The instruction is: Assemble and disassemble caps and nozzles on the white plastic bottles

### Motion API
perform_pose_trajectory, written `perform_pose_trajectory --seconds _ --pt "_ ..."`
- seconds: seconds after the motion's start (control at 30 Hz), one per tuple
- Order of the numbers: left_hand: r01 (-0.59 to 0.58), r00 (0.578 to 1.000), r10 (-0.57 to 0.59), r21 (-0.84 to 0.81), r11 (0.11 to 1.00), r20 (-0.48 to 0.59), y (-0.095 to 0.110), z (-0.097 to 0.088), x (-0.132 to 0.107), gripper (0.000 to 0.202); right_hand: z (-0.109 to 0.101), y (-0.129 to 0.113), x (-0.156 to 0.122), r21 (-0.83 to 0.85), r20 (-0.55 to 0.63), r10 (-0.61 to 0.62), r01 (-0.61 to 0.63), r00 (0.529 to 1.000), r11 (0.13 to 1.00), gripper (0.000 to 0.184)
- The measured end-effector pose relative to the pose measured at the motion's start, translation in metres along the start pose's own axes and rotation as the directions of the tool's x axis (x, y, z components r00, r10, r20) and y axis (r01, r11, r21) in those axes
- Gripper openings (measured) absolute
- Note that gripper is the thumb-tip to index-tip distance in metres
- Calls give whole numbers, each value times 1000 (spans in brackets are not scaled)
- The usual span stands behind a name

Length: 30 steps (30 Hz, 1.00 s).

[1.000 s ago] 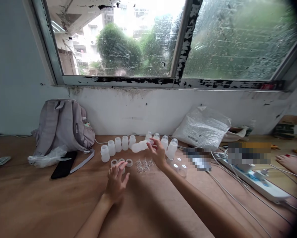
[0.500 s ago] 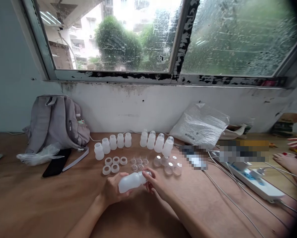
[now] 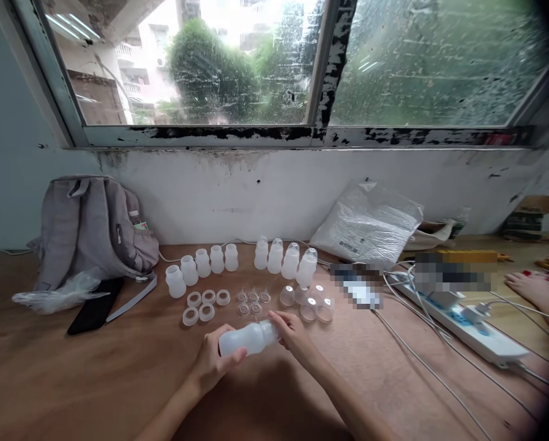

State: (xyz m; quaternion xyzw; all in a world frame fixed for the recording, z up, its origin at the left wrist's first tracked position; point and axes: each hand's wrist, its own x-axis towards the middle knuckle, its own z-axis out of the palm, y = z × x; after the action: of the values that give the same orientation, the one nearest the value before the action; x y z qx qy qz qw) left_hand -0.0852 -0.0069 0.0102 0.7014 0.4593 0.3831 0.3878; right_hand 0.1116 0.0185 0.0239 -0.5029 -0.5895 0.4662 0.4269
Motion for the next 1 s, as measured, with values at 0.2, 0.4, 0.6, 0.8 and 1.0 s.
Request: perform_pose_trajectory --seconds 0.2,0.4,0.6,0.8,1.0 --pt "-298 950 313 343 891 11 2 1 -8 31 5 9 -1 -128 -87 -97 86 991 988 42" --pt "-455 869 494 438 775 28 -1 2 -9 32 7 17 0 -138 -155 -116 95 981 986 38" --pt "-544 766 641 575 611 44 -2 0 -7 38 11 21 4 -102 -164 -58 42 985 994 34" --pt "-618 662 734 667 417 154 -5 -11 -6 43 -1 22 12 -80 -174 132 -147 976 986 30" --pt "-512 680 733 702 494 -20 -16 -32 -3 43 -30 20 17 -253 -323 -21 -65 946 965 40"
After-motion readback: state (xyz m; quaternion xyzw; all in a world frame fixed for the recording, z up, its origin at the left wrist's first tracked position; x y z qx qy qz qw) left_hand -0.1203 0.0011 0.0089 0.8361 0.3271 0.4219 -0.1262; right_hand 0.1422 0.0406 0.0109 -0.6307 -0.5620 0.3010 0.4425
